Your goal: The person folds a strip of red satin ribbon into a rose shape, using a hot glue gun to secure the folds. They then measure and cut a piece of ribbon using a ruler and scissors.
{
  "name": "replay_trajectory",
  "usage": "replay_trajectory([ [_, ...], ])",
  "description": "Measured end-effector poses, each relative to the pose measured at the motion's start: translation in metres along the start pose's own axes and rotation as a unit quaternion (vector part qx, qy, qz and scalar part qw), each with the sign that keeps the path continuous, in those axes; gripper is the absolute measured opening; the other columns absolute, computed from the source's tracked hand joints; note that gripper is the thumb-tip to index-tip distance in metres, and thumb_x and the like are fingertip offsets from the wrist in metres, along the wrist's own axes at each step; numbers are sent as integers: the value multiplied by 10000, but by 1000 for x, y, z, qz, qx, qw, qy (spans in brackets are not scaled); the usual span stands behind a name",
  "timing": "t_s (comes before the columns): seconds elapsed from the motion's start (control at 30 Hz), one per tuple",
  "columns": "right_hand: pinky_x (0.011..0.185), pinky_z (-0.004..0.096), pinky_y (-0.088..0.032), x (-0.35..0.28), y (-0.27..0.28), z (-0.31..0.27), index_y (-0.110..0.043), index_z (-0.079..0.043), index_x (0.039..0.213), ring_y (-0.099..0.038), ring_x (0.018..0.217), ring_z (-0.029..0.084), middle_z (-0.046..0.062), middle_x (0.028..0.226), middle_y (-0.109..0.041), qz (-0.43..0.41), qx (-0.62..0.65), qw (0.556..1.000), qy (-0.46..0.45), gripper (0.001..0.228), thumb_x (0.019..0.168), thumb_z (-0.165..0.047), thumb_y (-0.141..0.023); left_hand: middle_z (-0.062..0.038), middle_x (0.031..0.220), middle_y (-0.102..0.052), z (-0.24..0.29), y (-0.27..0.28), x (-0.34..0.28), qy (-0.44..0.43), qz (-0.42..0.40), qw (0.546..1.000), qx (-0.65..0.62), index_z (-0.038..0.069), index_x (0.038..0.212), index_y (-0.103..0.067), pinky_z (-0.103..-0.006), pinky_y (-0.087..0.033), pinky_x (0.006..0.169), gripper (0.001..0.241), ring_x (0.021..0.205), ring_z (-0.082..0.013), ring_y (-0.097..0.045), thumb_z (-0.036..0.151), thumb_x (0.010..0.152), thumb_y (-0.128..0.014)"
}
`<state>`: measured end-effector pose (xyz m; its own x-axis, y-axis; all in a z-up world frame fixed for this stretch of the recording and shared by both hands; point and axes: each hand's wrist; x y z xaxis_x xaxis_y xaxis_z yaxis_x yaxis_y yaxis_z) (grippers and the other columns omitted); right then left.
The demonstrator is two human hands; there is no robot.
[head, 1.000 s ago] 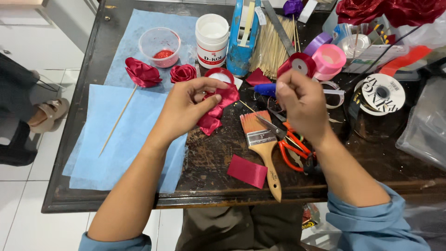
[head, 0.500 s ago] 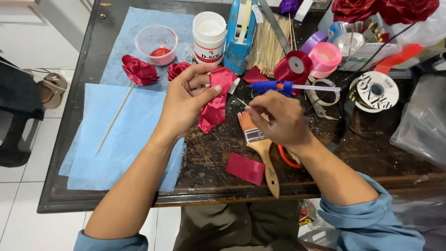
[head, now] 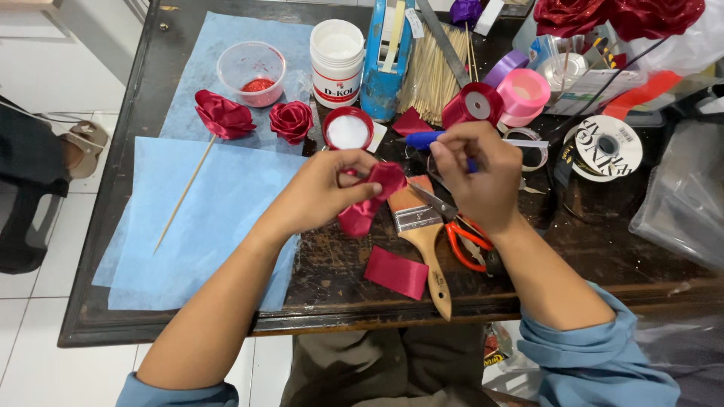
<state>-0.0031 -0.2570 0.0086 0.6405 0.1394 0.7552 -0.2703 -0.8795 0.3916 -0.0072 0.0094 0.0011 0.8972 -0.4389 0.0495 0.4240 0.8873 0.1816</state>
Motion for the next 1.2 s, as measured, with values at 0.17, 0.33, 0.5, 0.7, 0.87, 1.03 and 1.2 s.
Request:
replay_trajectory([
  [0.17, 627, 260, -542, 8, -1, -5, -744, 13, 1106, -626, 652, 104, 78, 779, -702, -67, 126, 985, -98, 59, 1071, -35, -751, -160, 1047, -800, 13, 1, -7, 8, -59, 997, 52, -5, 1239, -770, -445, -672, 878, 331, 935, -255, -842, 96, 925, -808],
  [0.33, 605, 261, -518, 4, -2, -4, -725, 42, 1112, -599, 662, 106, 98, 757, -674, -140, 173, 965, -138, 85, 1079, -36, -728, -87, 977, -830, 14, 1, -7, 24, -98, 991, 82, 48, 1220, -771, -406, -652, 904, 294, 912, -204, -836, 167, 952, -787],
  [0.5, 640, 236, -556, 6, 0, 0, -725, 42, 1130, -648, 696, 88, 85, 782, -688, -145, 173, 963, -149, 88, 1096, -39, -727, -201, 1066, -832, 20, 20, -9, -23, -37, 998, 48, -2, 1278, -757, -513, -658, 923, 320, 940, -324, -850, 69, 967, -770],
  [0.7, 630, 341, -537, 6, -11, -2, -816, -90, 1079, -675, 664, 231, 81, 812, -737, -177, 24, 983, -30, 94, 1017, -158, -837, -75, 1015, -780, 20, 106, -21, -7, 147, 969, 199, 59, 1255, -790, -332, -609, 897, 306, 911, -165, -737, 130, 965, -856],
  [0.87, 911, 507, -581, -4, -45, -12, -745, -17, 1232, -722, 1112, 445, 205, 1195, -737, -293, 14, 953, 75, 227, 1029, -118, -740, -156, 1007, -793, 13, 115, -24, 112, 55, 967, 221, 7, 1199, -791, -449, -617, 901, 320, 917, -273, -760, 78, 888, -800],
  [1.03, 889, 474, -507, -20, -78, -5, -710, -87, 1361, -673, 1152, 397, 165, 1273, -712, -347, -64, 921, 163, 308, 1122, -241, -593, -104, 970, -841, 22, 106, -22, 189, -7, 952, 239, 43, 1110, -822, -438, -626, 900, 264, 919, -268, -819, 145, 867, -798],
  [1.2, 797, 371, -459, -27, -92, -1, -659, -102, 971, -597, 946, 259, 35, 961, -593, -282, -191, 892, 297, 143, 1094, -165, -622, -66, 933, -846, 33, 101, -22, 190, -17, 952, 240, 79, 1084, -836, -406, -631, 888, 245, 875, -245, -822, 150, 861, -760],
])
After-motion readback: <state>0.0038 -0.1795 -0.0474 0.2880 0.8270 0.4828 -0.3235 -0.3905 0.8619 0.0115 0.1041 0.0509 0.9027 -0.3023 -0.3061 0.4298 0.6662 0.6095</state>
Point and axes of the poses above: each hand's wrist, its own x-axis towards the middle knuckle, its own y-axis out of the back of the hand, z = x × y
